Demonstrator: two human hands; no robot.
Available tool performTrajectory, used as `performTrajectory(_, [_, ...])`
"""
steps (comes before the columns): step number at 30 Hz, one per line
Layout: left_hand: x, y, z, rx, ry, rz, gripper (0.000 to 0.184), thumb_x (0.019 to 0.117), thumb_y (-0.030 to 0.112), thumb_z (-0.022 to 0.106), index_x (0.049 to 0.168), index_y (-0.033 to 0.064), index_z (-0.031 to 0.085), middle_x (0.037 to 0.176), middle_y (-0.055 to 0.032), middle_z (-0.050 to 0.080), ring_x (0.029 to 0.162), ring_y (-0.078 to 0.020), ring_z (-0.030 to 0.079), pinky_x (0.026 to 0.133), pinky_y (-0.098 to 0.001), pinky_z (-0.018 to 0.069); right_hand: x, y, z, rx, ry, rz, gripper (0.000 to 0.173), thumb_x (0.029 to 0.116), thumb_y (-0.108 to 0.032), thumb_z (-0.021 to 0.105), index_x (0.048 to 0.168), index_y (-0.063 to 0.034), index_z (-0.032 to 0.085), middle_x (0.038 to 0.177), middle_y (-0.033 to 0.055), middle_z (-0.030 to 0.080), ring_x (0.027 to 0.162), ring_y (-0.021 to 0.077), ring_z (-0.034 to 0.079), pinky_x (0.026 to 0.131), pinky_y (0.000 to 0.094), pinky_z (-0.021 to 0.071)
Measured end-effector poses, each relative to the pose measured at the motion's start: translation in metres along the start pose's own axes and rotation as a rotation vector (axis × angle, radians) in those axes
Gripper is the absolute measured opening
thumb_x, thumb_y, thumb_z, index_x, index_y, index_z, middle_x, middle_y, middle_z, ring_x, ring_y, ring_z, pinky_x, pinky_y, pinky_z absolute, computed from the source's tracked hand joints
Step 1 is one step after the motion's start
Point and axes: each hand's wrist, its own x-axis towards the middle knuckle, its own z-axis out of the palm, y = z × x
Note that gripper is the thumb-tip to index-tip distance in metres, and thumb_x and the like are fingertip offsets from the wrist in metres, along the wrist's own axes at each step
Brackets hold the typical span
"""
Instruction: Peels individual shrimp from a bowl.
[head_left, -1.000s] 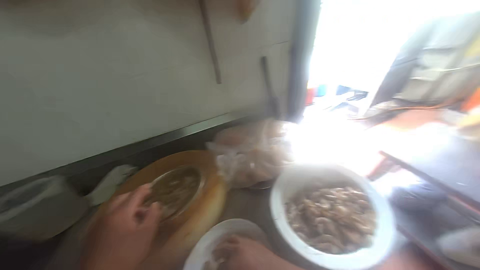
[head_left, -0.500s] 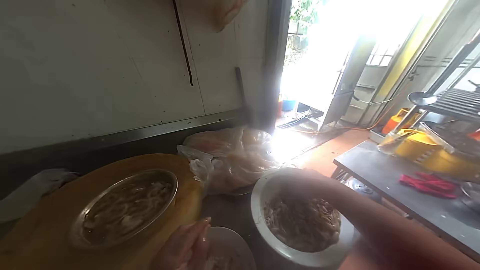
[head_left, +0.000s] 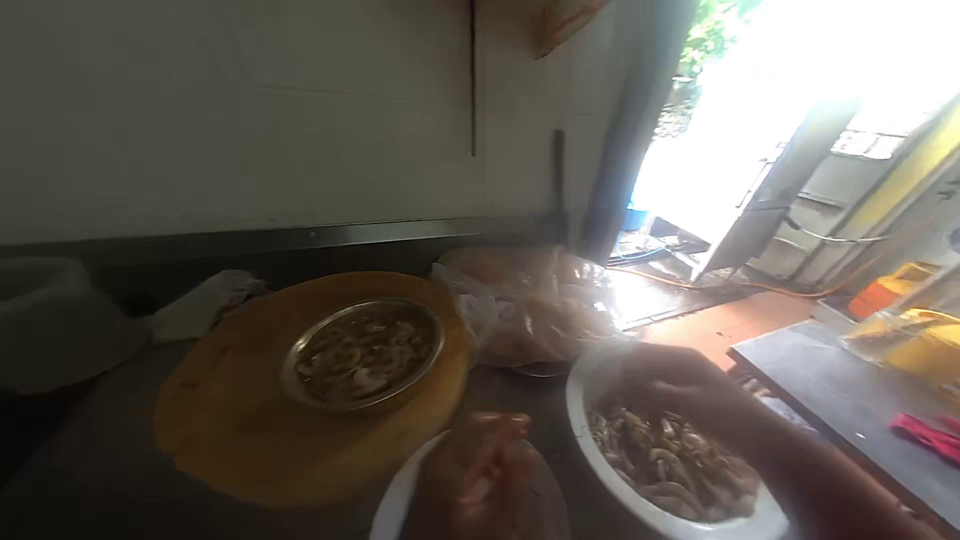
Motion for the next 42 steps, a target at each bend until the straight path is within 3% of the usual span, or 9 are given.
performTrajectory(5, [-0.009, 0.002, 0.016, 0.28, 0.037, 0.12, 0.029, 0.0999, 0.03, 0.067, 0.12, 0.0097, 0.073, 0.115, -0.0073, 0.071, 0.102, -0.0111, 0.069, 0.085, -0.0258, 0.0606, 0.009, -0.001, 0.113, 0.318, -0.094, -0.126, 0.015, 0.0966, -0.016, 0.066, 0.106, -0.0056, 0.068, 0.095, 0.0097, 0.072, 0.075, 0.0212, 0.072, 0.061, 0.0373, 0.0636])
performTrajectory(10, [-0.008, -0.011, 0.006, 0.517, 0.111, 0.161, 0.024, 0.1031, 0.022, 0.058, 0.113, 0.0098, 0.076, 0.108, -0.0043, 0.075, 0.101, -0.0128, 0.071, 0.086, -0.0276, 0.0595, 0.019, -0.002, 0.145, 0.422, 0.039, -0.091, 0.014, 0.0951, -0.015, 0.064, 0.098, -0.0044, 0.072, 0.087, 0.0107, 0.069, 0.068, 0.0196, 0.068, 0.059, 0.0347, 0.061])
performTrajectory(18, [-0.004, -0.012, -0.011, 0.005, 0.025, -0.042, 0.024, 0.1034, 0.024, 0.06, 0.108, 0.0075, 0.077, 0.096, -0.0022, 0.07, 0.08, -0.0051, 0.067, 0.07, -0.021, 0.0593, 0.017, 0.0, 0.148, 0.486, 0.036, -0.362, 0.011, 0.0955, -0.01, 0.064, 0.1, -0.0041, 0.072, 0.083, 0.0084, 0.067, 0.061, 0.0153, 0.064, 0.051, 0.0323, 0.0588])
performTrajectory(23, [0.005, -0.009, -0.036, -0.334, -0.021, -0.321, 0.025, 0.1057, 0.023, 0.058, 0.109, 0.0054, 0.076, 0.095, -0.0032, 0.073, 0.073, -0.0142, 0.071, 0.066, -0.0291, 0.0641, 0.0, -0.002, 0.139, 0.332, 0.008, -0.481, 0.013, 0.0954, -0.009, 0.069, 0.108, -0.0066, 0.073, 0.09, 0.0076, 0.07, 0.064, 0.0147, 0.067, 0.053, 0.0324, 0.0611])
performTrajectory(28, [0.009, -0.003, -0.047, -0.527, -0.08, -0.471, 0.032, 0.1088, 0.021, 0.049, 0.112, 0.0013, 0.073, 0.098, -0.0092, 0.073, 0.075, -0.0175, 0.07, 0.068, -0.03, 0.0615, -0.012, -0.008, 0.149, -0.57, -0.251, -0.182, 0.04, 0.0953, -0.021, 0.071, 0.135, -0.0155, 0.069, 0.136, 0.0067, 0.066, 0.124, 0.0199, 0.064, 0.105, 0.043, 0.0535])
performTrajectory(31, [0.008, -0.002, -0.043, -0.544, -0.149, -0.474, 0.035, 0.1104, 0.023, 0.044, 0.109, 0.0017, 0.072, 0.093, -0.0087, 0.071, 0.075, -0.0174, 0.068, 0.068, -0.0305, 0.0608, -0.006, -0.006, 0.152, -0.421, 0.095, -0.319, 0.026, 0.1017, -0.03, 0.063, 0.121, -0.016, 0.073, 0.109, -0.0021, 0.073, 0.096, 0.0082, 0.071, 0.08, 0.0305, 0.0638])
performTrajectory(35, [0.004, -0.006, -0.035, -0.469, -0.289, -0.439, 0.04, 0.1115, 0.03, 0.04, 0.101, 0.0048, 0.07, 0.088, -0.0053, 0.069, 0.075, -0.0155, 0.069, 0.069, -0.0308, 0.0609, 0.013, -0.018, 0.152, -0.205, 0.209, -0.366, 0.019, 0.1025, -0.032, 0.065, 0.111, -0.0198, 0.076, 0.101, -0.0051, 0.071, 0.083, 0.0082, 0.071, 0.068, 0.0245, 0.0637])
performTrajectory(39, [0.0, -0.011, -0.031, -0.219, -0.202, -0.358, 0.034, 0.1068, 0.038, 0.053, 0.115, 0.0135, 0.075, 0.098, 0.0022, 0.07, 0.08, -0.0079, 0.067, 0.071, -0.0243, 0.0598, 0.019, -0.018, 0.149, -0.166, 0.113, -0.319, 0.017, 0.1035, -0.03, 0.063, 0.105, -0.0189, 0.076, 0.096, -0.0056, 0.072, 0.077, 0.0083, 0.07, 0.067, 0.0243, 0.063])
performTrajectory(42, [0.003, -0.008, -0.031, -0.428, -0.17, -0.491, 0.025, 0.1048, 0.024, 0.06, 0.112, 0.005, 0.076, 0.088, -0.0069, 0.074, 0.07, -0.0183, 0.071, 0.066, -0.0314, 0.0642, 0.023, -0.013, 0.152, -0.101, 0.1, -0.311, 0.015, 0.1026, -0.026, 0.065, 0.106, -0.0167, 0.077, 0.095, -0.0039, 0.074, 0.078, 0.0107, 0.072, 0.071, 0.0272, 0.0646])
